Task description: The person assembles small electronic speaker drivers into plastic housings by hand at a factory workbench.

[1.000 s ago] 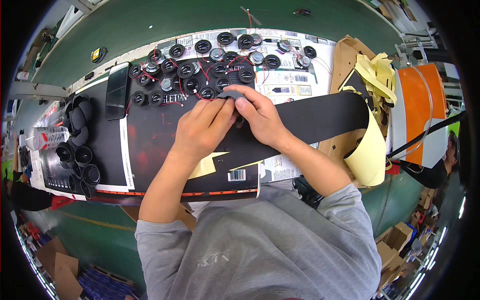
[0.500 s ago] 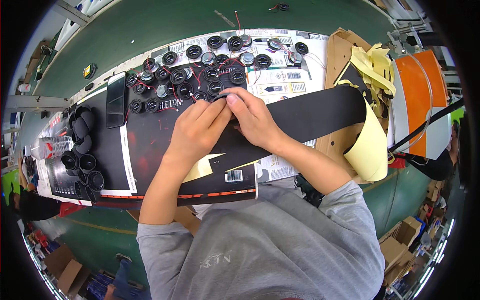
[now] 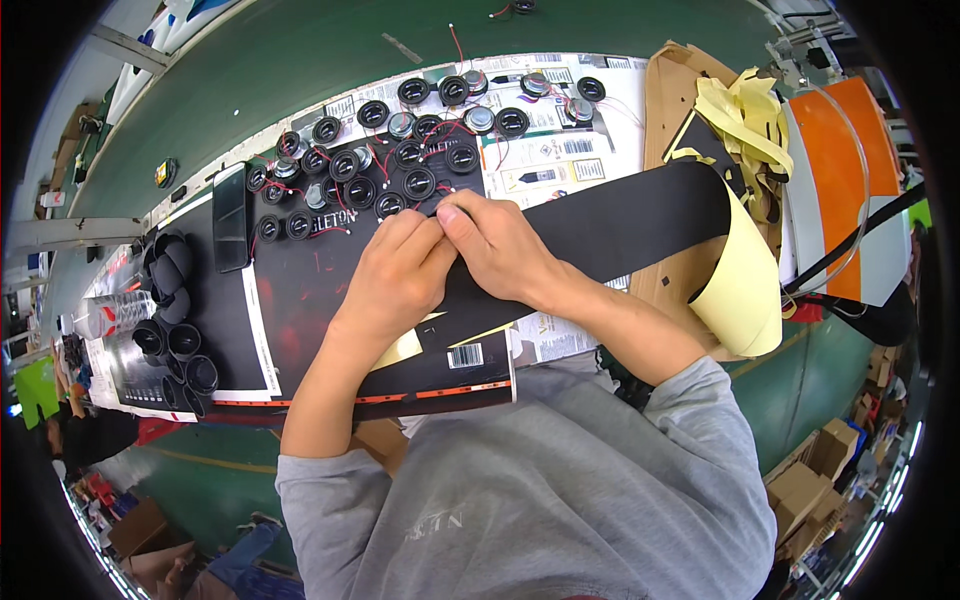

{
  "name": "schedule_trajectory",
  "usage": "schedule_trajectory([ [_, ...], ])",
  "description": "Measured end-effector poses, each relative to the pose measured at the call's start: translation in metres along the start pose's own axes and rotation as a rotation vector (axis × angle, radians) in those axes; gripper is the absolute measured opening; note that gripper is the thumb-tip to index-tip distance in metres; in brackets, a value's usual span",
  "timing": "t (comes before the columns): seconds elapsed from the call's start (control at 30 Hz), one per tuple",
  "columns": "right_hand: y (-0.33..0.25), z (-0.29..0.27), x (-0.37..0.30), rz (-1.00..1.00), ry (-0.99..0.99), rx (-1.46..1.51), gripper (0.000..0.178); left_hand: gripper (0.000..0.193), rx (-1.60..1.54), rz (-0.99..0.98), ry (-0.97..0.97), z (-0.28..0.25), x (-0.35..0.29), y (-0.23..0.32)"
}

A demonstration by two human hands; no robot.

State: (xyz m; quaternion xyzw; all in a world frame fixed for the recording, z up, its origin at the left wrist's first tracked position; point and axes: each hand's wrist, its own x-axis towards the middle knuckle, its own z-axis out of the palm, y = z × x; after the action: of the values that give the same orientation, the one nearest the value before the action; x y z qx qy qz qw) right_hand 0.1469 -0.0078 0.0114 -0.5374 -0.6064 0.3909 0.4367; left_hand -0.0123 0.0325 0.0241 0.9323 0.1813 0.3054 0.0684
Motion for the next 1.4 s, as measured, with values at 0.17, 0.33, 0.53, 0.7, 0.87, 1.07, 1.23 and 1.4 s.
schedule_trajectory([
  [0.17,-0.003,-0.002,0.002,-0.037,-0.02,-0.06,0.033,0.019,-0.011,-0.03,-0.027,-0.004,0.0,0.004],
  [0.33,-0.003,0.001,0.007,0.048,0.08,0.234,0.033,0.03,0.121,-0.026,0.03,-0.001,0.003,-0.002],
  [0.53,0.003,0.001,0.002,-0.112,0.034,0.193,0.044,0.056,-0.025,-0.263,0.073,-0.008,0.011,-0.003],
  [0.7,-0.007,0.0,-0.001,0.103,0.022,0.387,0.049,0.05,-0.172,-0.389,0.084,-0.006,0.016,-0.001],
  [0.87,0.0,0.003,-0.003,0.026,0.1,0.202,0.05,0.039,-0.138,-0.421,-0.008,0.002,0.03,-0.01],
  [1.07,0.002,-0.005,0.008,-0.122,0.22,0.19,0.048,0.038,-0.108,-0.359,0.033,0.006,0.049,-0.015],
  [1.23,0.005,-0.016,0.011,-0.157,0.255,0.221,0.043,0.035,-0.144,-0.409,-0.13,-0.016,0.073,-0.034],
  [1.4,0.015,-0.005,0.008,-0.207,0.258,0.089,0.027,0.034,-0.262,-0.782,0.072,-0.033,0.095,-0.167],
])
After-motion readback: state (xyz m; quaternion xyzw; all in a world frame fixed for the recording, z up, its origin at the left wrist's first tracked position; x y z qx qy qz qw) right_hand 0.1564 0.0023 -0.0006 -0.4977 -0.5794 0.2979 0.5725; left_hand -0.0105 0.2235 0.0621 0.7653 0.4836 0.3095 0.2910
